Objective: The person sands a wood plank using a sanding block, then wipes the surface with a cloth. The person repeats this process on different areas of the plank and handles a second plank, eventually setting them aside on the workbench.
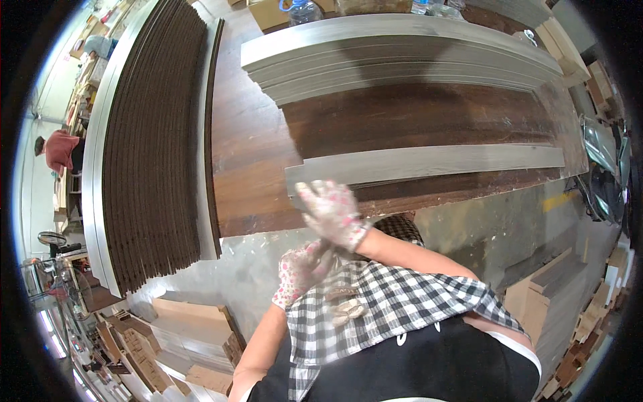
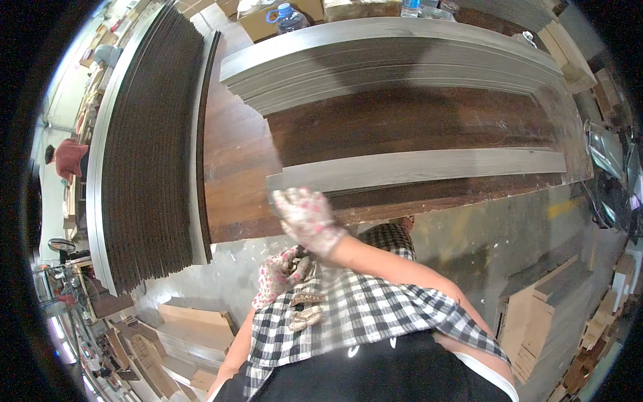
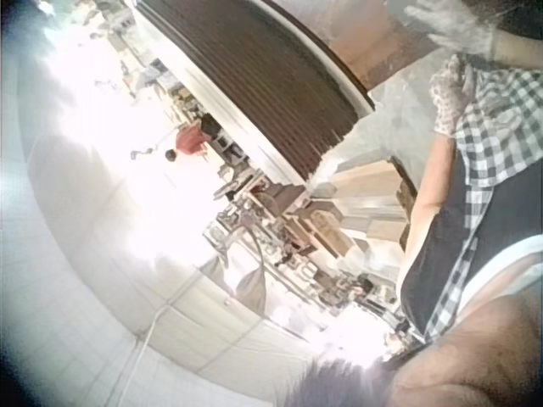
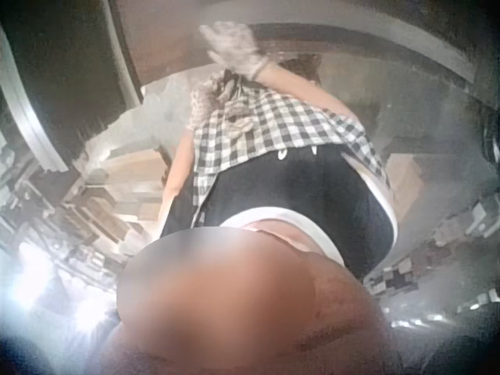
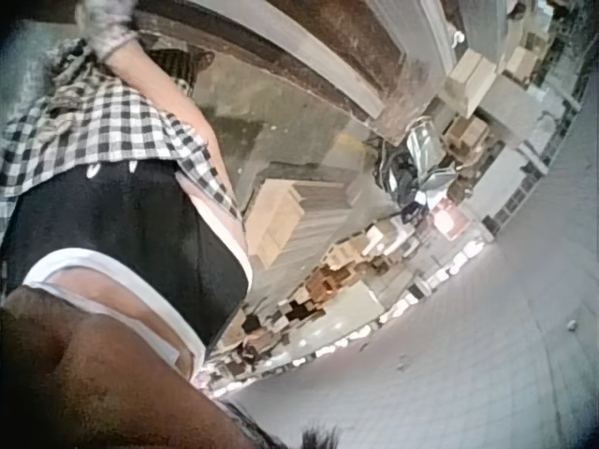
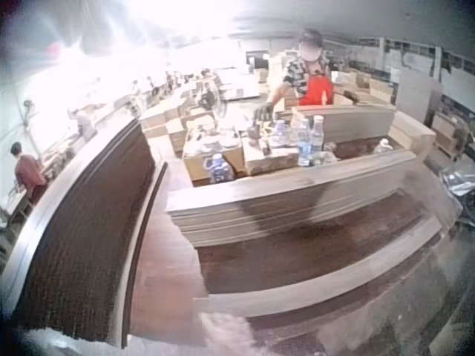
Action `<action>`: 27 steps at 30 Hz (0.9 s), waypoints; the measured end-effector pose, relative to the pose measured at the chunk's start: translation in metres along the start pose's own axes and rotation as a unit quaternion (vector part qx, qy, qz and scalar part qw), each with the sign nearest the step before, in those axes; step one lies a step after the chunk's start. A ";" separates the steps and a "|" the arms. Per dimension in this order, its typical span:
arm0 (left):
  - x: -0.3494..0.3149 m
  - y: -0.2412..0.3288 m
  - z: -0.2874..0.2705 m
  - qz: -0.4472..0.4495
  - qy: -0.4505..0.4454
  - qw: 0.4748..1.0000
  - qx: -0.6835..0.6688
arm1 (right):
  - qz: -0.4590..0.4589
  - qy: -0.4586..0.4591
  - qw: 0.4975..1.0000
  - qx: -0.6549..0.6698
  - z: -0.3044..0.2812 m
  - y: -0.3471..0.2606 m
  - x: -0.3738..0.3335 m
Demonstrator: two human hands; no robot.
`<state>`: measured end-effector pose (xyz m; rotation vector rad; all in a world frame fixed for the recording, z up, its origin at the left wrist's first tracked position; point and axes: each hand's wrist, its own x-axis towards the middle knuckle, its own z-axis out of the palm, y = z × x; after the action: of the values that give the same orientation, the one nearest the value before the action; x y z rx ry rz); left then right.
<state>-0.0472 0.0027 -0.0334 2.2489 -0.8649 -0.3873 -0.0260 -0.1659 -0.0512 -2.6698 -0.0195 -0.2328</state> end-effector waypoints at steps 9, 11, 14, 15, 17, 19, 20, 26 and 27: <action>0.019 0.004 0.017 -0.063 0.026 0.993 -0.096 | -0.025 0.089 0.996 -0.002 -0.009 0.033 0.002; 0.030 0.010 0.014 -0.082 0.014 0.995 -0.057 | 0.020 0.093 0.995 -0.030 -0.018 0.054 -0.021; 0.037 -0.006 0.022 -0.072 0.059 0.982 -0.164 | 0.099 0.130 0.985 -0.052 -0.046 0.090 -0.059; 0.052 0.006 0.016 -0.010 0.051 0.992 -0.113 | 0.134 0.148 0.977 -0.075 -0.056 0.112 -0.078; 0.062 0.001 0.014 0.006 0.042 0.996 -0.081 | 0.191 0.201 0.954 -0.116 -0.071 0.145 -0.105; 0.066 0.001 0.013 0.006 0.021 0.997 -0.080 | 0.241 0.232 0.928 -0.161 -0.084 0.175 -0.125; 0.072 0.003 0.016 0.016 0.011 0.996 -0.085 | 0.242 0.264 0.917 -0.176 -0.091 0.196 -0.137; 0.078 -0.003 0.023 0.041 -0.001 0.994 -0.100 | 0.357 0.295 0.865 -0.192 -0.154 0.275 -0.169; 0.082 -0.004 0.023 0.039 0.002 0.994 -0.107 | 0.345 0.327 0.844 -0.250 -0.162 0.300 -0.181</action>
<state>0.0036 -0.0617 -0.0549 2.0128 -0.8651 -0.4187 -0.2149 -0.5020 -0.0714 -2.7009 1.3479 -0.9898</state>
